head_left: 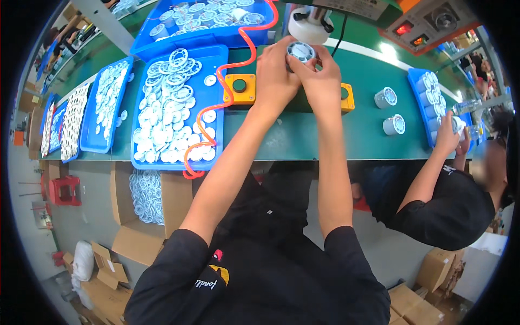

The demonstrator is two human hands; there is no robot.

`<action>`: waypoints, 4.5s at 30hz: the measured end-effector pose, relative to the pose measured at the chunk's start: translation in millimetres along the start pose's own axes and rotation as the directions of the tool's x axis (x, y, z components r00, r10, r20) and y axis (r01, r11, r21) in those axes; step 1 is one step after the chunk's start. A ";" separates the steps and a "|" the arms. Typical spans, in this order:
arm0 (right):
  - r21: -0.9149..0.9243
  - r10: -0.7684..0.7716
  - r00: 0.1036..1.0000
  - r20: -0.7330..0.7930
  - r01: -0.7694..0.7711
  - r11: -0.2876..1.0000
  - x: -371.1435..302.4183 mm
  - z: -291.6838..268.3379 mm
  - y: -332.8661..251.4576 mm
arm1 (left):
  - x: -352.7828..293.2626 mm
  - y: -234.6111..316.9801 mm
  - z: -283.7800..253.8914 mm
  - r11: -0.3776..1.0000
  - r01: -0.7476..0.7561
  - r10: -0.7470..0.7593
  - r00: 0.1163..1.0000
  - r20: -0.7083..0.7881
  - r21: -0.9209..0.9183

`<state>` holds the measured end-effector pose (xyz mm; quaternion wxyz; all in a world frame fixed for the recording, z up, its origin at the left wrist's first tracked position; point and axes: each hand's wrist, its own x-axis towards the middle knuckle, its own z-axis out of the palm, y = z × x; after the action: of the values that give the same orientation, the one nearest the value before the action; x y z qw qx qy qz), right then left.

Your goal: Assemble plastic circular components using a pneumatic press machine at a factory workstation.

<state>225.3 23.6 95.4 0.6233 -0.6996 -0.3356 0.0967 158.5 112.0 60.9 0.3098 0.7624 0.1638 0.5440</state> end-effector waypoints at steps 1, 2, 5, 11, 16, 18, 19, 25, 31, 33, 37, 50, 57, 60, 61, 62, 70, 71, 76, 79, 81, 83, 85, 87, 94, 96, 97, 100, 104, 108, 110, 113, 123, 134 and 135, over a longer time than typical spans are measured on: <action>0.011 0.006 1.000 -0.004 -0.006 1.000 -0.1 -0.5 4.0 | 0.2 3.1 0.5 0.999 0.042 -0.043 0.999 0.013 0.020; 0.007 0.018 1.000 -0.015 -0.018 1.000 3.1 -2.8 6.5 | 2.0 6.6 1.1 0.996 0.082 -0.083 0.996 0.024 0.040; 0.055 -0.025 1.000 0.013 0.024 0.998 4.8 -5.4 3.5 | 0.9 10.0 -3.6 0.991 0.098 -0.104 0.992 0.066 0.086; -0.017 -0.016 0.998 0.060 0.017 1.000 -3.7 -2.3 -4.5 | -8.6 9.2 -24.5 0.982 0.171 -0.183 0.964 0.192 0.079; -0.184 -0.027 0.996 0.082 0.041 0.982 -0.8 -14.7 -5.7 | -29.9 63.6 -74.1 0.951 0.209 -0.266 0.928 0.260 0.227; -0.166 -0.109 0.994 -0.009 0.106 0.980 -12.3 -23.1 -7.3 | -33.3 79.8 -93.6 0.882 0.208 -0.384 0.838 0.388 0.422; -0.146 -0.196 0.975 -0.101 0.181 0.973 -17.5 -24.7 -8.5 | -42.2 73.8 -103.1 0.856 0.084 -0.314 0.868 0.384 0.511; -0.689 -0.396 0.913 -0.102 0.222 0.690 -61.6 -85.3 52.6 | -53.2 51.6 -112.4 0.761 -0.114 -0.281 0.830 0.483 0.639; -0.745 -0.428 0.901 -0.074 0.235 0.624 -50.9 -75.0 51.3 | -52.1 51.5 -123.2 0.669 -0.171 -0.294 0.833 0.469 0.723; -0.743 -0.404 0.912 -0.074 0.220 0.632 -45.9 -88.5 48.4 | -51.5 48.0 -120.3 0.674 -0.188 -0.274 0.835 0.478 0.714; -0.843 -0.430 0.902 -0.039 0.202 0.500 -13.1 -163.2 48.0 | -46.0 66.0 -126.5 0.799 -0.059 -0.306 0.817 0.488 0.599; -0.847 -0.138 0.990 0.031 0.099 0.523 20.7 -219.4 62.7 | -116.6 116.2 -120.4 0.980 0.168 -0.196 0.768 0.610 0.104; -0.608 -0.262 0.960 0.101 0.268 0.747 -111.6 -83.1 -23.2 | -123.3 111.9 -116.6 0.976 0.098 -0.173 0.891 0.420 0.194; -0.524 -0.185 0.972 0.146 0.234 0.819 -139.5 -20.8 -13.8 | -137.8 71.8 -109.6 0.980 0.129 -0.175 0.917 0.358 0.149; -0.574 -0.205 0.954 0.220 0.296 0.763 -143.6 -12.5 -9.2 | -141.3 56.7 -109.9 0.972 0.152 -0.210 0.902 0.377 0.176; -0.561 -0.199 0.951 0.235 0.300 0.772 -145.4 -6.3 -7.4 | -144.3 45.1 -112.7 0.964 0.174 -0.243 0.886 0.396 0.202; -0.351 -0.042 0.955 0.295 0.149 0.925 -162.1 -1.9 -2.0 | -166.7 69.8 -127.4 0.981 0.180 -0.193 0.922 0.335 0.068; -0.360 -0.047 0.957 0.285 0.152 0.920 -162.1 1.6 -3.4 | -163.4 68.6 -125.8 0.980 0.156 -0.190 0.909 0.370 0.121; -0.361 0.013 0.955 0.295 0.099 0.927 -165.5 0.8 -6.6 | -158.2 57.6 -121.3 0.974 0.097 -0.173 0.902 0.395 0.205; -0.405 -0.082 0.956 0.281 0.196 0.893 -165.1 0.1 -1.9 | -170.5 64.3 -106.1 0.958 0.122 -0.190 0.947 0.260 0.259; -0.461 -0.049 0.948 0.316 0.198 0.865 -164.3 -4.7 -6.5 | -171.9 67.9 -98.2 0.956 0.137 -0.203 0.948 0.245 0.261; -0.575 -0.050 0.901 0.431 0.317 0.754 -164.8 -7.1 -25.6 | -174.6 60.7 -98.1 0.963 0.166 -0.203 0.965 0.167 0.212; -0.617 -0.187 0.887 0.422 0.433 0.657 -162.9 -6.6 -51.7 | -177.2 52.7 -98.9 0.958 0.166 -0.207 0.965 0.163 0.233; -0.431 -0.381 0.813 0.441 0.564 0.704 -166.3 24.6 -84.2 | -179.6 48.2 -95.3 0.961 0.131 -0.163 0.980 0.117 0.242; -0.522 0.064 0.557 0.828 0.723 0.453 -139.2 184.2 -59.8 | -173.5 57.1 -89.0 0.940 0.255 -0.287 0.950 0.121 0.227; -0.565 0.180 0.554 0.813 0.675 0.474 -142.2 196.0 -59.5 | -172.9 55.1 -93.2 0.939 0.248 -0.287 0.947 0.146 0.240; -0.605 0.127 0.610 0.782 0.697 0.385 -146.7 198.3 -58.7 | -172.9 54.4 -93.7 0.939 0.248 -0.288 0.946 0.149 0.239; -0.634 0.036 0.672 0.740 0.678 0.372 -146.2 194.6 -59.0 | -173.0 52.4 -93.2 0.942 0.227 -0.268 0.952 0.147 0.245; -0.531 -0.092 0.670 0.737 0.658 0.533 -149.9 175.8 -52.7 | -172.4 54.8 -91.2 0.944 0.239 -0.275 0.951 0.141 0.230; -0.272 -0.368 0.651 0.664 0.668 0.692 -162.5 98.0 -67.0 | -168.6 60.5 -102.3 0.911 0.306 -0.362 0.915 0.178 0.277; -0.283 -0.396 0.784 0.477 0.564 0.775 -168.6 49.7 -63.4 | -186.5 55.3 -102.7 0.938 0.329 -0.341 0.931 0.129 0.108; -0.508 -0.361 0.861 0.358 0.504 0.698 -162.0 4.7 -32.1 | -170.0 56.8 -104.0 0.939 0.199 -0.256 0.949 0.183 0.282; -0.458 -0.356 0.866 0.351 0.490 0.741 -174.9 -1.7 0.9 | -167.4 58.2 -108.1 0.920 0.189 -0.269 0.942 0.202 0.342; -0.255 -0.510 0.670 0.539 0.707 0.660 -68.2 141.7 -69.1 | -173.7 55.9 -111.9 0.918 0.217 -0.284 0.944 0.170 0.331; -0.277 -0.528 0.618 0.583 0.762 0.586 -43.7 171.0 -54.4 | -173.2 57.7 -110.4 0.923 0.218 -0.276 0.949 0.151 0.318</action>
<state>78.5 135.7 99.0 0.3161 -0.6165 -0.7168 -0.0788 -10.7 -0.7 -3.8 0.2723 0.8224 0.3079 0.3934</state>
